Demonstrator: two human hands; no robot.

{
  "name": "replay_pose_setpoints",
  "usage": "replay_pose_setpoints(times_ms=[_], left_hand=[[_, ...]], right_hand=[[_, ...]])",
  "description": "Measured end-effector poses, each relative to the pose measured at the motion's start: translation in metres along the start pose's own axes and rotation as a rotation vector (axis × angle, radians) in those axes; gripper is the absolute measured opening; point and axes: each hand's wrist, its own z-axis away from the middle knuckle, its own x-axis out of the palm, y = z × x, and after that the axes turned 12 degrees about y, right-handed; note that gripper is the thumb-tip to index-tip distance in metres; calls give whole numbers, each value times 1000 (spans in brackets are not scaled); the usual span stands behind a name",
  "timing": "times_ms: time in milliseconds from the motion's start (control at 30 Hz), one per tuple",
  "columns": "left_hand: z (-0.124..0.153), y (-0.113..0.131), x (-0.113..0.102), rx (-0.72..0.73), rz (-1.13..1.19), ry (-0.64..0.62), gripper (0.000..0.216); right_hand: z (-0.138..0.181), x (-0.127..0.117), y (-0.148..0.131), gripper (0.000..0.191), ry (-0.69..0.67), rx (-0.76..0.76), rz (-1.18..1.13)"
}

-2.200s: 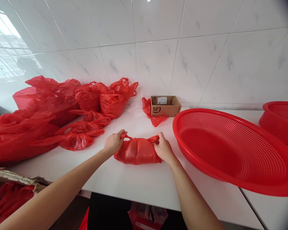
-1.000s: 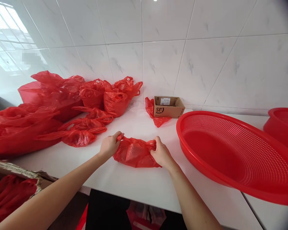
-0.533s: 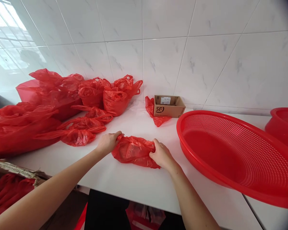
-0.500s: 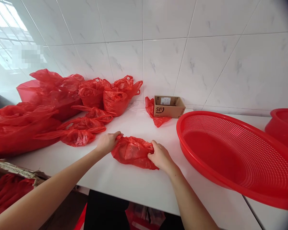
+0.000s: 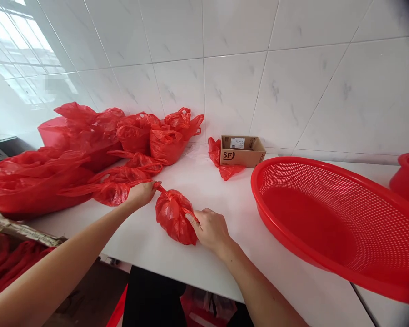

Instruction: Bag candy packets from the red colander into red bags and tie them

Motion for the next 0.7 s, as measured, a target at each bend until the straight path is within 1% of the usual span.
replay_pose_setpoints(times_ms=[100,167,233,300,333,367,400,433,500,533,567,600,667,700], left_hand=[[-6,-5,2,-36,30,-40,31],[-7,-3,0,-32,63,-50,29],[-5,3,-8,-10,92,-13,29],[2,14,-21,40,115,83,33],[7,22,-28,92,132,137,36],[13,30,-36,171,155,177,38],[19,38,-42,277,183,190,38],[26,46,-47,403,212,166,37],[40,59,-50,647,256,48,32],[46,63,-49,736,264,-13,32],[51,65,-46,794,265,-57,35],[56,66,-41,822,260,-76,38],[63,64,-30,823,238,-58,42],[66,62,-24,811,223,-33,40]], right_hand=[[0,-3,2,45,14,28,-4],[0,-7,5,45,9,88,-35],[0,-12,9,46,0,158,-87],[0,-15,13,43,15,203,-127],[0,-16,13,41,32,215,-140],[-1,-17,14,38,51,224,-153],[-1,-18,14,36,70,233,-169],[-1,-18,14,33,91,243,-189],[-2,-19,13,29,126,268,-232],[-2,-20,14,28,142,286,-246],[-2,-20,14,28,156,304,-252],[-3,-20,15,29,166,322,-254],[-3,-21,18,31,184,353,-253],[-4,-21,19,32,196,362,-254]])
